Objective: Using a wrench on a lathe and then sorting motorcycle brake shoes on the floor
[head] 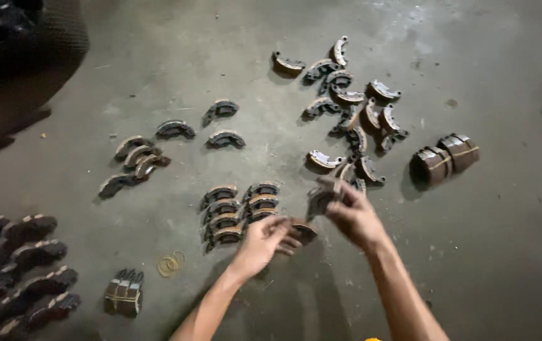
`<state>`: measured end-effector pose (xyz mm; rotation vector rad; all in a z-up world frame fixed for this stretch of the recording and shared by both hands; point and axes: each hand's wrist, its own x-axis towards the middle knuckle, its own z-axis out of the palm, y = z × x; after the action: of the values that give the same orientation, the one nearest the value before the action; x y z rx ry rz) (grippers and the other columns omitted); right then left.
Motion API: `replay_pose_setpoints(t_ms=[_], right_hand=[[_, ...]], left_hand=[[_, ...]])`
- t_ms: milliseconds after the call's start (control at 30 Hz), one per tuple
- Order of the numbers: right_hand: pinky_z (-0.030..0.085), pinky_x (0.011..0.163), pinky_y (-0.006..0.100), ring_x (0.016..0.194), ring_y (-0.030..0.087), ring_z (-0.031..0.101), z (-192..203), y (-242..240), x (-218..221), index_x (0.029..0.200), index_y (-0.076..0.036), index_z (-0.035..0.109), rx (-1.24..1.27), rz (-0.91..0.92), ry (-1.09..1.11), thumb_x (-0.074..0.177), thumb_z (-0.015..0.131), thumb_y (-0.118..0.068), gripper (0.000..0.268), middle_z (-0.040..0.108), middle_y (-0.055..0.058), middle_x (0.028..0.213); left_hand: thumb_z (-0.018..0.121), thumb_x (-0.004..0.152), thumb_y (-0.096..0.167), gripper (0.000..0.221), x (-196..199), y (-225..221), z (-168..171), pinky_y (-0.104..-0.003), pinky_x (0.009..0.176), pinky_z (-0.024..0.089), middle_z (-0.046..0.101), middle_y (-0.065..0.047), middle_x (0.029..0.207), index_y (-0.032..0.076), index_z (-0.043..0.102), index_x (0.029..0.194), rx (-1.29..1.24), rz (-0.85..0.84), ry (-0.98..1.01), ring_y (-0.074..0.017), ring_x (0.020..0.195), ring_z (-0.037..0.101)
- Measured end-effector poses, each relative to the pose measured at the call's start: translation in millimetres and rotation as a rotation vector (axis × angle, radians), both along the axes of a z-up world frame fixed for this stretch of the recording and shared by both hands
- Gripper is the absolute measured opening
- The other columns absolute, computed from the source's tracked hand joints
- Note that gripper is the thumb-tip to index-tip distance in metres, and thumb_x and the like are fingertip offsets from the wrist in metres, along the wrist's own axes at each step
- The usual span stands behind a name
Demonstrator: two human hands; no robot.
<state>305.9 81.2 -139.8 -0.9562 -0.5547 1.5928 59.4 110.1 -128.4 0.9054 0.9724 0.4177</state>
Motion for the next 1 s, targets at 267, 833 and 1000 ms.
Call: replay_pose_setpoints(t_ms=[267,833,1000], right_hand=[[0.059,0.086,0.044,0.103,0.033,0.067,-4,-7,-78,0.127,0.003,0.064,0.015,0.076,0.204,0.083,0.050,0.024,0.051,0.065,0.018,0.135],[0.057,0.073,0.041,0.080,0.032,0.075,5,77,-75,0.106,-0.004,0.075,0.295,-0.148,-1.239,0.086,0.086,-0.021,0.028,0.076,0.015,0.087],[0.056,0.079,0.049,0.088,0.039,0.073,-36,157,-47,0.117,-0.005,0.074,0.258,-0.247,-1.262,0.089,0.086,-0.023,0.035,0.076,0.020,0.094]], left_hand=[[0.070,0.096,0.016,0.024,-30,-6,21,-0.031,0.043,0.052,0.070,-0.014,0.067,-0.007,0.071,0.092,-0.037,0.196,-0.050,-0.0192,0.046,0.062],[0.085,0.084,0.015,0.073,-75,42,40,-0.067,0.117,0.029,0.044,-0.033,0.153,-0.006,0.050,0.145,0.942,-0.310,0.867,-0.0442,0.145,0.039],[0.095,0.072,0.030,0.114,-91,70,-5,-0.074,0.115,0.016,0.018,-0.038,0.163,-0.010,0.028,0.155,0.914,-0.567,1.017,-0.0498,0.155,0.011]])
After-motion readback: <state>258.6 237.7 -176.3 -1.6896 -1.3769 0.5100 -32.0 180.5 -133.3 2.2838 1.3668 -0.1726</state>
